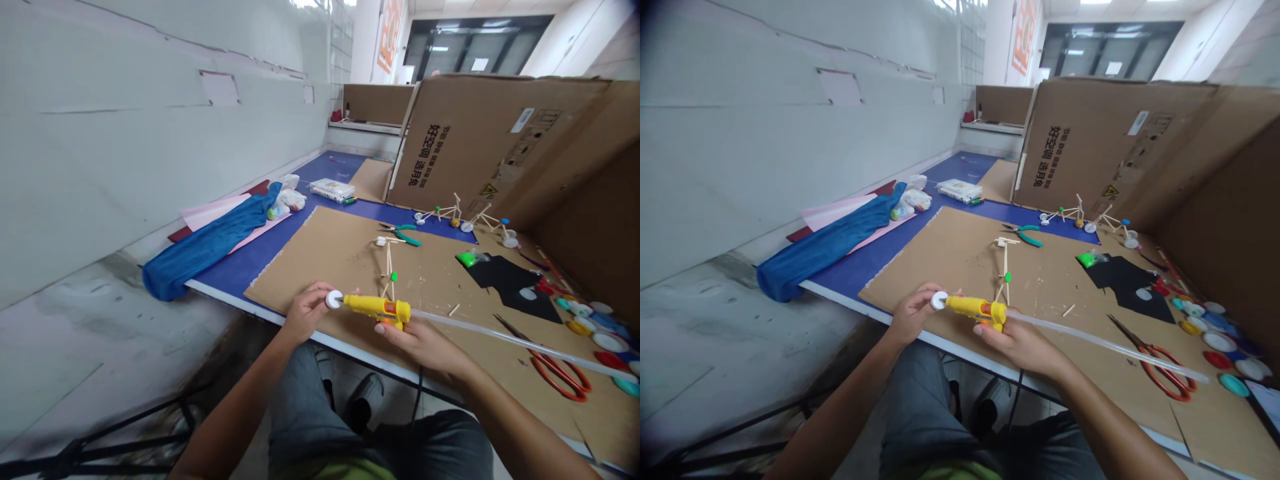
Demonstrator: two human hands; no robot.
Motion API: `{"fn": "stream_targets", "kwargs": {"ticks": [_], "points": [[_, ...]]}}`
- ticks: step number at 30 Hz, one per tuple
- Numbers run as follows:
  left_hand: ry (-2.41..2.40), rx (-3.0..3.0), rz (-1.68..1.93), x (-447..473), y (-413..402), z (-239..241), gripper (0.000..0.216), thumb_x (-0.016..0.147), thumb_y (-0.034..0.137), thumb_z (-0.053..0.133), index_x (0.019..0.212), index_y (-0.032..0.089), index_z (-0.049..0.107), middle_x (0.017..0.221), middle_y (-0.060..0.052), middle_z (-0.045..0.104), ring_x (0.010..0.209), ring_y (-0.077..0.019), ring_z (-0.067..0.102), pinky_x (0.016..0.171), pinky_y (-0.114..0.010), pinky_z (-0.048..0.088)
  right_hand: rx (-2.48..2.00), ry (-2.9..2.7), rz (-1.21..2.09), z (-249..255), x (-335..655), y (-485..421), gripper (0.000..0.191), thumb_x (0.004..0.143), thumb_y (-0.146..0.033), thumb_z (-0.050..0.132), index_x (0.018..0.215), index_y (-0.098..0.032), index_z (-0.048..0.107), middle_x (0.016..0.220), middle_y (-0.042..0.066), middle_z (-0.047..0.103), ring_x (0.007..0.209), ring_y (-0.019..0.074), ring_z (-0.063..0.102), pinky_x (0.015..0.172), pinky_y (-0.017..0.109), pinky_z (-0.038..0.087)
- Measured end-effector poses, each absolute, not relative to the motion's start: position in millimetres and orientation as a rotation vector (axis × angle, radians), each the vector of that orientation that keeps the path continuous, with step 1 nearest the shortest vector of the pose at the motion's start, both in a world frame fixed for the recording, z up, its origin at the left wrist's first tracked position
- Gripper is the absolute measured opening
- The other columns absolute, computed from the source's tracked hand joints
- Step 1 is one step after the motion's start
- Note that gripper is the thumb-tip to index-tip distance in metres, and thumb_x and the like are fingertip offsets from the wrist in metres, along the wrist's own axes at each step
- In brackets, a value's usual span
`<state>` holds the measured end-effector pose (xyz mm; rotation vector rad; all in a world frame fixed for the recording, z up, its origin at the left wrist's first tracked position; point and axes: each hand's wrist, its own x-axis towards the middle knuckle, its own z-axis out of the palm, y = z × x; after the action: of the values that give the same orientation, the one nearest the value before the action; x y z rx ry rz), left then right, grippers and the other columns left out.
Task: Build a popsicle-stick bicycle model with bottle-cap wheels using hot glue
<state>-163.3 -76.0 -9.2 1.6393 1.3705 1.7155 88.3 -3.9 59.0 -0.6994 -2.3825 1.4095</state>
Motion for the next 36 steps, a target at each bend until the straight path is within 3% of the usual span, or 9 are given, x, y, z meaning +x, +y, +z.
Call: {"fn": "stream_targets", "kwargs": {"ticks": [15, 20, 27, 36], "points": [[1.154, 1.382, 1.748, -144, -59, -9, 0.024, 0.079, 0.041, 0.077, 0.081, 0.018, 0.074, 0.098, -0.008, 0.064, 0.095, -0.02, 0.061, 0.09, -0.034, 0.046, -0.774, -2.373, 1.296, 64, 105, -6, 0.035, 0.095, -0.05, 0.053, 0.091, -0.02, 0.069, 0.079, 0.003, 0.066, 0.078, 0.0199, 0.061, 0.072, 0.03, 0.052], [1.017, 1.302, 1.794, -135, -49, -2, 0.025, 0.072, 0.039, 0.083, 0.076, 0.017, 0.071, 0.094, -0.006, 0.061, 0.091, -0.0175, 0.058, 0.086, -0.032, 0.046, -0.893, -2.281, 1.316, 64, 115, -5, 0.031, 0.094, -0.049, 0.056, 0.098, -0.021, 0.069, 0.076, 0.002, 0.062, 0.072, 0.0181, 0.058, 0.061, 0.027, 0.048], [0.898, 1.278, 1.801, -121, -24, 23, 0.032, 0.068, 0.041, 0.086, 0.075, 0.017, 0.067, 0.088, -0.002, 0.056, 0.083, -0.0144, 0.056, 0.078, -0.029, 0.046, -0.813, -2.15, 1.398, 71, 118, 1, 0.031, 0.093, -0.05, 0.058, 0.1, -0.021, 0.065, 0.079, 0.001, 0.057, 0.065, 0.0145, 0.051, 0.056, 0.026, 0.046], [0.785, 1.444, 1.691, -105, 32, 69, 0.03, 0.068, 0.043, 0.086, 0.076, 0.018, 0.071, 0.083, -0.002, 0.063, 0.081, -0.0156, 0.059, 0.077, -0.03, 0.048, -0.797, -1.941, 1.323, 86, 140, 26, 0.036, 0.09, -0.054, 0.06, 0.098, -0.019, 0.064, 0.074, 0.001, 0.056, 0.058, 0.0137, 0.049, 0.053, 0.028, 0.047]]}}
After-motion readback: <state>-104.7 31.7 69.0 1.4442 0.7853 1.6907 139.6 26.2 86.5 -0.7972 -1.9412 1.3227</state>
